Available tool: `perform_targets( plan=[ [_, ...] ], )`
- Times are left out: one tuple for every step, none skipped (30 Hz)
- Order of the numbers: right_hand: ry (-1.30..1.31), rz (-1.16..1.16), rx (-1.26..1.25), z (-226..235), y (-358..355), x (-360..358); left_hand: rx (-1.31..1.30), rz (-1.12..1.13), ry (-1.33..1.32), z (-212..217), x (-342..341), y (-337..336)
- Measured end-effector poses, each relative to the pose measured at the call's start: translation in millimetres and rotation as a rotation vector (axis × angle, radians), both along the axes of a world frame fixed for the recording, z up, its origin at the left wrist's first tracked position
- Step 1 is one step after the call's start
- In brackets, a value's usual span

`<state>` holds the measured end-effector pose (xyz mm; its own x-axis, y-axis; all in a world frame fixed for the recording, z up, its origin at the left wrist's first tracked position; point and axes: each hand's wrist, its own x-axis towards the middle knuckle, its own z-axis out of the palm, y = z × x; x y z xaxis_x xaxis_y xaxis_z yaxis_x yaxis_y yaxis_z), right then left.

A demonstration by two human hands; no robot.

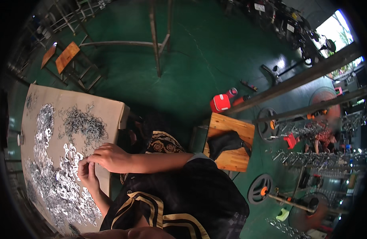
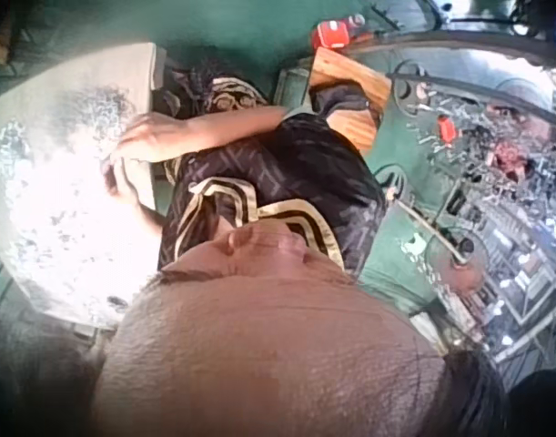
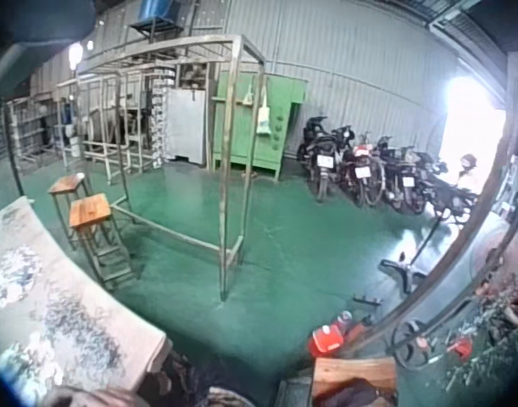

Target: The person sits at a table and repeatedly picks up small metal clips and wire pieces, joining them together by hand. They place the assembled units onto a hanging rack nearby. Other people at the table perform similar assembly tasks.

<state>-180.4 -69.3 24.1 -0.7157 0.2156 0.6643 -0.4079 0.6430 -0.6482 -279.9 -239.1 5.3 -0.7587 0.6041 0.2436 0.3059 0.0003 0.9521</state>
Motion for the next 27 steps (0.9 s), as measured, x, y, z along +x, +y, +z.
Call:
perform_targets(
  plan=[
    [0.005,-0.011,-0.008,1,3,4,-0.013,-0.009,-0.023,-3,-1,-4],
    [0.012,-0.023,-0.016,3,5,8,-0.008,-0.033,-0.005,0,0,0],
    [0.035,-0.063,-0.030,4,12,15,0.000,-0.046,0.014,3,3,3],
    [0.059,-0.104,-0.045,6,27,29,0.018,-0.056,0.011,6,5,5],
    [0.084,-0.146,-0.060,11,44,46,0.036,-0.066,0.008,10,5,7],
    [0.004,-0.242,-0.011,8,63,63,0.060,-0.067,0.004,13,5,8],
    [-0.077,-0.331,0.037,-2,86,85,0.080,-0.064,0.007,14,5,6],
    [-0.155,-0.425,0.064,-13,111,111,0.102,-0.067,0.006,15,4,4],
    [-0.317,-0.524,0.175,-18,136,142,0.122,-0.067,0.009,17,3,1],
    [-0.472,-0.577,0.180,-25,159,179,0.141,-0.071,0.005,19,3,1],
    [-0.679,-0.625,0.192,-33,178,218,0.134,-0.061,0.002,20,3,-3],
    [-0.947,-0.675,0.221,-36,190,258,0.127,-0.057,-0.008,20,0,-7],
    [-1.345,-0.625,0.162,-40,202,297,0.123,-0.051,-0.013,20,-1,-8],
    [-1.550,-0.613,0.178,-53,208,338,0.119,-0.035,0.005,21,-2,-8],
    [-1.749,-0.582,0.196,-68,209,368,0.102,-0.028,-0.001,20,-3,-11],
    [-1.827,-0.556,0.186,-73,209,382,0.093,-0.019,-0.002,19,-4,-14],
    [-1.851,-0.567,0.084,-100,192,416,0.076,-0.083,0.062,33,0,4],
    [-1.951,-0.545,0.083,-94,189,422,0.093,-0.076,0.030,29,-5,2],
    [-1.882,-0.581,-0.012,-89,186,426,0.091,-0.070,0.015,24,-10,0],
    [-1.787,-0.609,-0.100,-93,187,430,0.091,-0.056,0.021,22,-10,-4],
    [-1.681,-0.635,-0.204,-104,185,437,0.084,-0.054,0.039,23,-10,-4],
    [-1.548,-0.643,-0.262,-119,183,448,0.098,-0.073,0.027,25,-8,-1],
    [-1.411,-0.651,-0.322,-137,178,459,0.100,-0.079,0.027,28,-7,0],
    [-1.276,-0.659,-0.378,-141,175,462,0.105,-0.088,0.023,30,-6,3],
    [-1.294,-0.682,-0.399,-144,174,464,0.110,-0.096,0.019,31,-6,5],
    [-1.319,-0.703,-0.422,-138,169,461,0.102,-0.091,0.036,29,-7,5],
    [-1.343,-0.725,-0.446,-135,165,459,0.106,-0.092,0.032,30,-6,5]
  ],
)
